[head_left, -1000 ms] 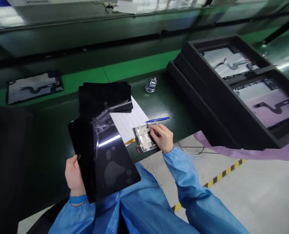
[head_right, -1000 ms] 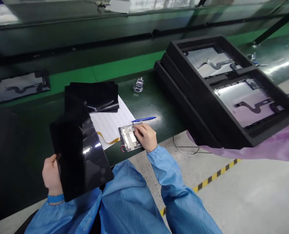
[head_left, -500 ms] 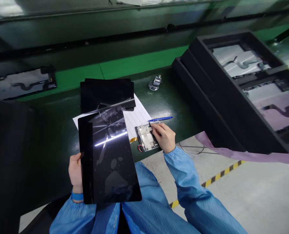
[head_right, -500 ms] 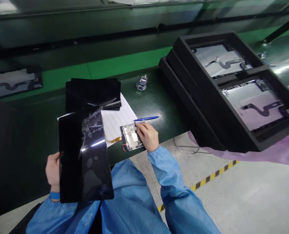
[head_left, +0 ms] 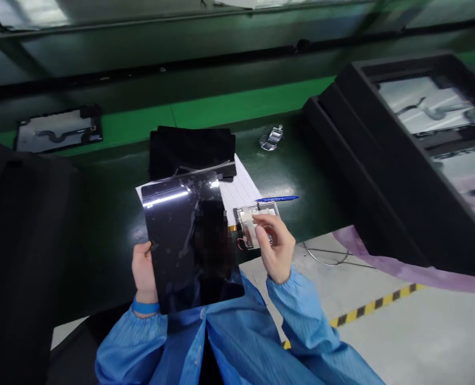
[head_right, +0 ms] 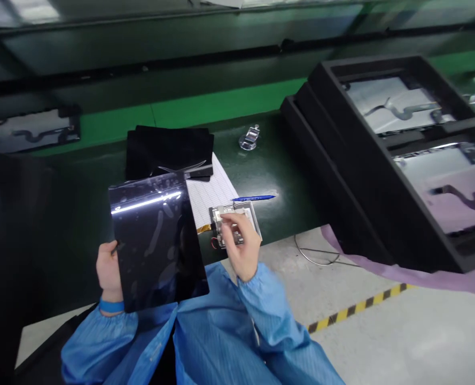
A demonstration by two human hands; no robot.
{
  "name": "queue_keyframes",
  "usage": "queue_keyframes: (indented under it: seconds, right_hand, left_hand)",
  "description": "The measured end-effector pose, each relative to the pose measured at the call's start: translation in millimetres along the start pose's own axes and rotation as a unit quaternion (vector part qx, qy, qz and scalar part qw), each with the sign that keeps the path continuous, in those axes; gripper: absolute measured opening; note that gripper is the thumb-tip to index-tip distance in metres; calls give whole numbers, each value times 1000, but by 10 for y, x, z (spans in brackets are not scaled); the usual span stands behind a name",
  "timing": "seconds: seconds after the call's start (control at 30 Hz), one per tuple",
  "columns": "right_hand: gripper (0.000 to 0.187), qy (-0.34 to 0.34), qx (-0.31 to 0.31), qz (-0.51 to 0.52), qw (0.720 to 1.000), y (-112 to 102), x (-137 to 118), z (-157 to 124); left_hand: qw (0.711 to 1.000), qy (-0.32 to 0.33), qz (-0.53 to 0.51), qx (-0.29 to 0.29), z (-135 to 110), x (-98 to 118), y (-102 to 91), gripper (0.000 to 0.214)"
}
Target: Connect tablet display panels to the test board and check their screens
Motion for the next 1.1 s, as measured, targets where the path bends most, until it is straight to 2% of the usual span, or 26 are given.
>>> queue_keyframes:
  seconds: [0.1, 0.17, 0.27, 0.4, 0.47, 0.57, 0.7, 0.9, 0.97, 1.03, 1.1]
  right_hand:
    - [56, 84, -140, 168, 972, 391, -168, -241]
    - [69, 110, -196, 226, 948, 569, -232, -360]
    - [65, 151, -201, 246, 936, 674, -174, -426]
    - [61, 187, -170, 189, 949, 687, -89, -418]
    - [75, 185, -179, 175, 950, 717, -121, -408]
    - [95, 164, -190, 181, 951, 737, -201, -377]
    - [84, 158, -197, 197, 947, 729, -236, -370]
    - [68, 177, -177, 187, 950, 683, -148, -350]
    - [60, 148, -151, 167, 963, 611, -153, -177]
    - [49, 84, -117, 112, 983, 510, -211, 109]
    - [39, 10, -117, 33, 993, 478, -306, 416]
  left_hand:
    - [997, -57, -9, 55, -26, -58, -85, 16]
    - [992, -85, -4, 95, -53, -85, -142, 18]
    - [983, -128, -45, 121, -94, -143, -151, 18]
    - [961, -199, -186, 56, -141, -249, 45, 17]
    - [946, -222, -236, 23, -166, -263, 138, 17]
    - [944, -217, -250, 6, -172, -233, 177, 18]
    - [943, -225, -245, 16, -178, -273, 148, 18]
    - [933, -238, -268, 33, -181, -381, 108, 16]
    - [935, -235, -263, 34, -178, -385, 101, 16]
    - [938, -233, -255, 12, -180, -361, 134, 19]
    - [941, -227, -251, -16, -187, -316, 181, 22]
Point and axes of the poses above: each hand's wrist, its own z-axis towards the middle knuckle, its own y-axis out of the palm, x = y × z, the point moved 9 cm from there along z, towards the middle knuckle, and after that the axes turned 5 degrees about x, right-handed, at the moved point
